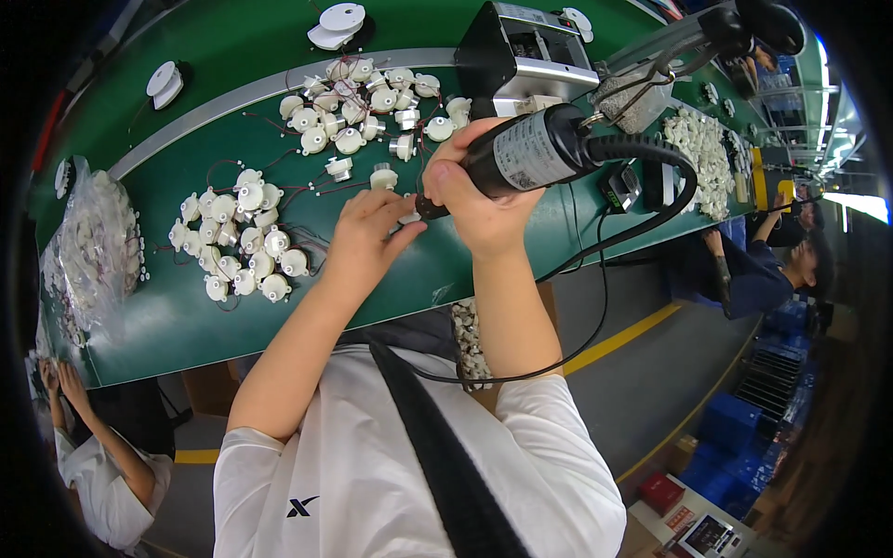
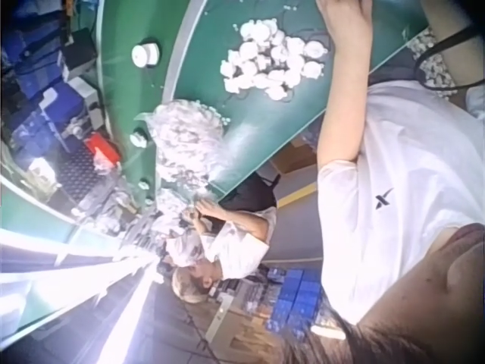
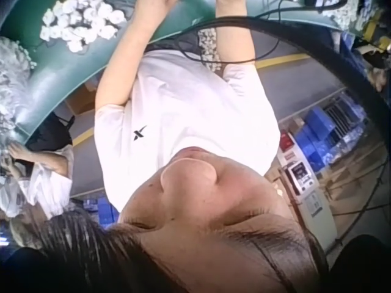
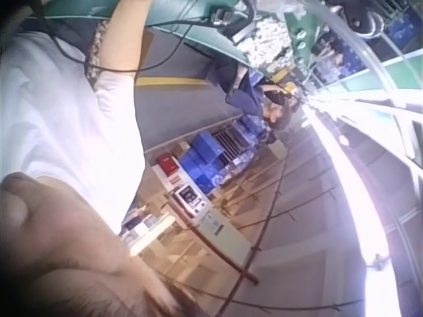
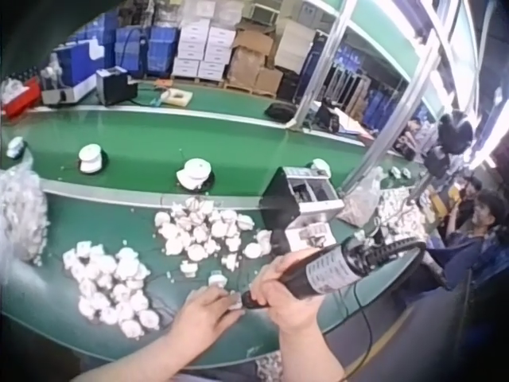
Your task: The person assembles small light bulb components by driving screws into them with an electric screwdriver.
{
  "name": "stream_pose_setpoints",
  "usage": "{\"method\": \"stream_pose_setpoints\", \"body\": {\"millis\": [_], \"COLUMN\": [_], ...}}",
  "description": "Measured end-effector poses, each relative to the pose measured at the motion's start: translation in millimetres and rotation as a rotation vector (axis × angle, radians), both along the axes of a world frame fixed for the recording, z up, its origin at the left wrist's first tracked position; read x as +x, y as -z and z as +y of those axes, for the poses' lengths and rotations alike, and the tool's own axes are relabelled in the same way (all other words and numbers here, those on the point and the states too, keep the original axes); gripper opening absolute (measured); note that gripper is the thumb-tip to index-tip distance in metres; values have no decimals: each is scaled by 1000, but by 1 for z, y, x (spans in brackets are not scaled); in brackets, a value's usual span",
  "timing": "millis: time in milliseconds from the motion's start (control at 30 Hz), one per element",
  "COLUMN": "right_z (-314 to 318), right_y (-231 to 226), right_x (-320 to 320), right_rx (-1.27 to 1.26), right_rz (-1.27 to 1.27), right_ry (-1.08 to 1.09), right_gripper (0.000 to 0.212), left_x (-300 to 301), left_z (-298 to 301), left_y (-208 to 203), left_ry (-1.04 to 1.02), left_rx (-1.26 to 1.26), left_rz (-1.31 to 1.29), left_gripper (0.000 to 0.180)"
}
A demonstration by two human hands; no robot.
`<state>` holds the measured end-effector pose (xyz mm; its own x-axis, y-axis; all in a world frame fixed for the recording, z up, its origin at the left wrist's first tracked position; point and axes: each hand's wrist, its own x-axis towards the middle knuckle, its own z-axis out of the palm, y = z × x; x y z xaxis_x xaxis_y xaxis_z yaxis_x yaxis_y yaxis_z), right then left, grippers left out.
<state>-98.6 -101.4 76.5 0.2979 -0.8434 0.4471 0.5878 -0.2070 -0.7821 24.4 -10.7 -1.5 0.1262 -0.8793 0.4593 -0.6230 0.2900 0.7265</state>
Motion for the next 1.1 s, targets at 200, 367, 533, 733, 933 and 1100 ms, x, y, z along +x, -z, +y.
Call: {"method": "stream_pose_setpoints", "body": {"millis": [200, 367, 533, 733, 933, 1100], "right_z": [-1, 2, -21, -80, -117, -120], "right_y": [6, -1, -8, -62, -60, -48], "right_x": [4, 0, -7, -77, -74, -68], "right_rx": [-66, -28, 2, -163, -189, -94], "right_rz": [46, 88, -45, -107, -46, 78], "right_ry": [-25, 28, -113, 424, 412, 401], "right_gripper": [32, 32, 34, 26, 24, 22], "left_x": [1, -2, 3, -5, -8, 1], "left_z": [-3, -10, -3, 3, 22, 40], "left_y": [2, -1, 0, -7, -19, -9], "left_ry": [-24, 11, 3, -11, -90, -131], "left_rx": [12, -21, 17, 6, -25, -84], "left_rz": [12, 23, -29, -60, -243, -303], "left_gripper": [31, 27, 26, 40, 45, 41]}}
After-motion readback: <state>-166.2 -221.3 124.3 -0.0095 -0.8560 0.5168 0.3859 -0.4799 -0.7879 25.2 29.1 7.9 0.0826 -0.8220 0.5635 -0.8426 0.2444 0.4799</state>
